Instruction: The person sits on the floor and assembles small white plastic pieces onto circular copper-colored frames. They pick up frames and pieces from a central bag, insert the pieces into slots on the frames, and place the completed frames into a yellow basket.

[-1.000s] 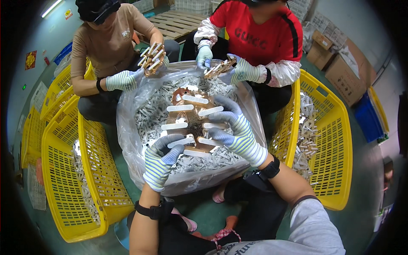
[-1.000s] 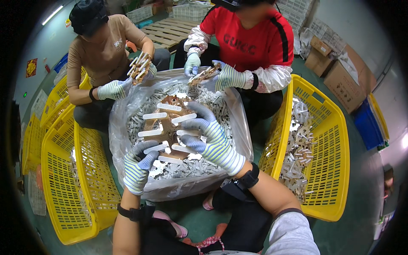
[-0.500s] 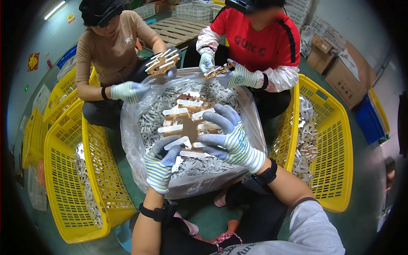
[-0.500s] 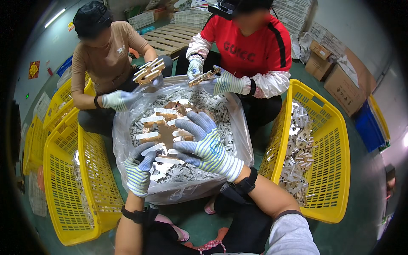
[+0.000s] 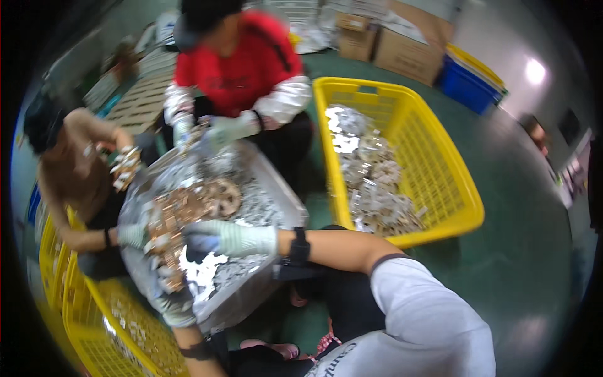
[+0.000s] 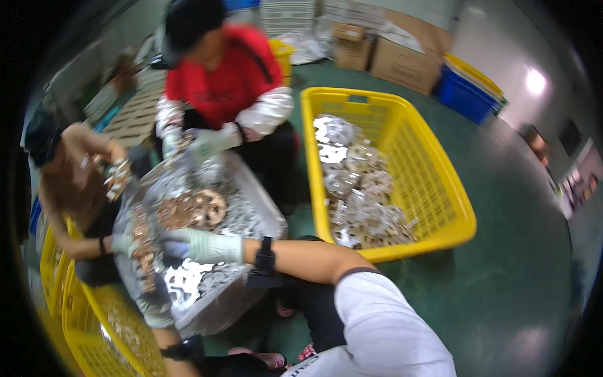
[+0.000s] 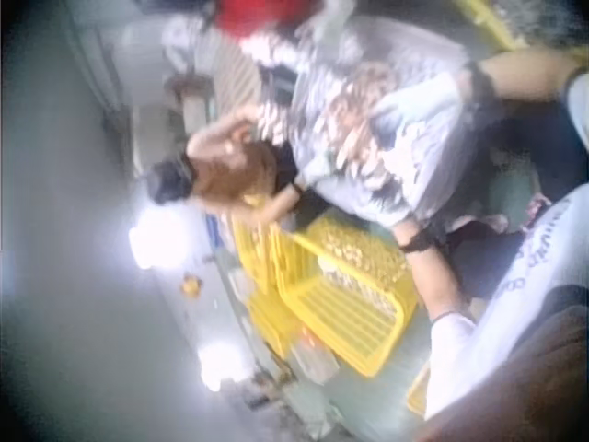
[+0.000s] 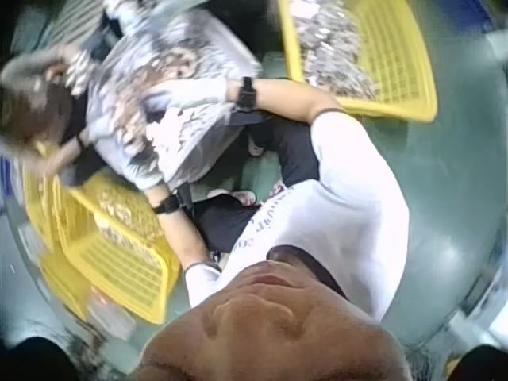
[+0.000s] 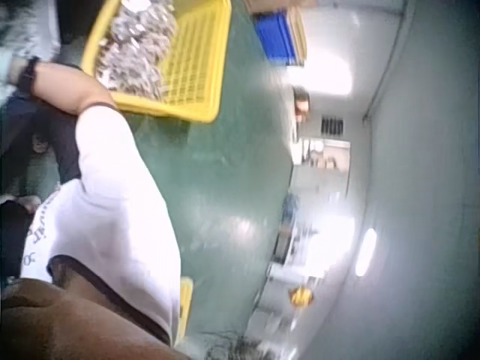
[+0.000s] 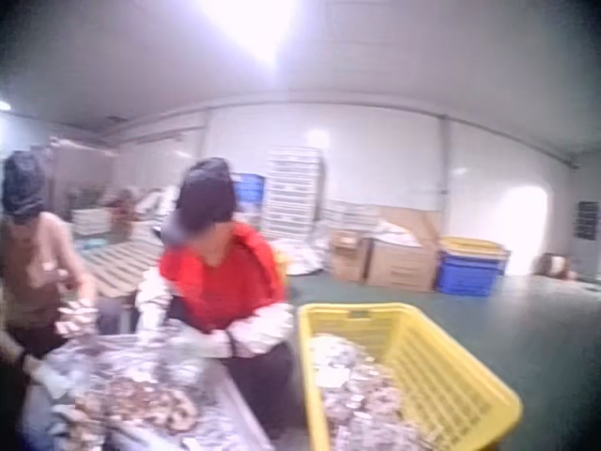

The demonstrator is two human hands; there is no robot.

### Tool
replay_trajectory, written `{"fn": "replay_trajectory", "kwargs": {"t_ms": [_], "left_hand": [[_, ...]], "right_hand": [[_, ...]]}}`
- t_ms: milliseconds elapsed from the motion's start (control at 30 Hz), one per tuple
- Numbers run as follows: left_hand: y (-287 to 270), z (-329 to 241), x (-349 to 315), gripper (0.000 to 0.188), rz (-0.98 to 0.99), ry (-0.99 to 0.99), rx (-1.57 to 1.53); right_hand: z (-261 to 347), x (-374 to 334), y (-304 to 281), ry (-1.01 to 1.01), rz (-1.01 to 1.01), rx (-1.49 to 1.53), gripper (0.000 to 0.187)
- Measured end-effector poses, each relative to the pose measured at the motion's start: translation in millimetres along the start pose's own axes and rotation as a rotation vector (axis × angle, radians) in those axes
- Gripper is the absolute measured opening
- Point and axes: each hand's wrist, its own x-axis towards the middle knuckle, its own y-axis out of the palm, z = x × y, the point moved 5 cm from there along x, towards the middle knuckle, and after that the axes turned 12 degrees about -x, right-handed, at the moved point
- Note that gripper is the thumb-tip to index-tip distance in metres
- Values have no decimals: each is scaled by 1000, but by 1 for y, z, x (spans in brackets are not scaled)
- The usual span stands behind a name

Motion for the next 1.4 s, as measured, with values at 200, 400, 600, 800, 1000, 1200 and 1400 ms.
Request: {"fn": "replay_trajectory", "kwargs": {"t_ms": [200,400,600,800,1000,1200,1400], "left_hand": [[82,3,-9,71,182,66,580],[41,-19,-6,70,99,-175,228],[18,-7,-4,68,114,-184,363],[-8,-31,2,62,34,-241,575],[-63,-119,-29,73,-84,-240,697],[-104,-261,-204,69,-633,79,678],[-43,-280,-341,47,-845,533,513]], "right_hand": [[108,-32,-85,22,-219,153,28],[161,-184,-297,172,-1011,-587,25],[109,-418,-446,1387,-612,-1401,34],[10,-585,-445,2035,-41,-1226,32],[-14,-656,-429,2163,-102,-947,25],[-48,-645,-412,1936,333,-1278,32],[-57,-634,-419,1773,316,-1430,32]]}}
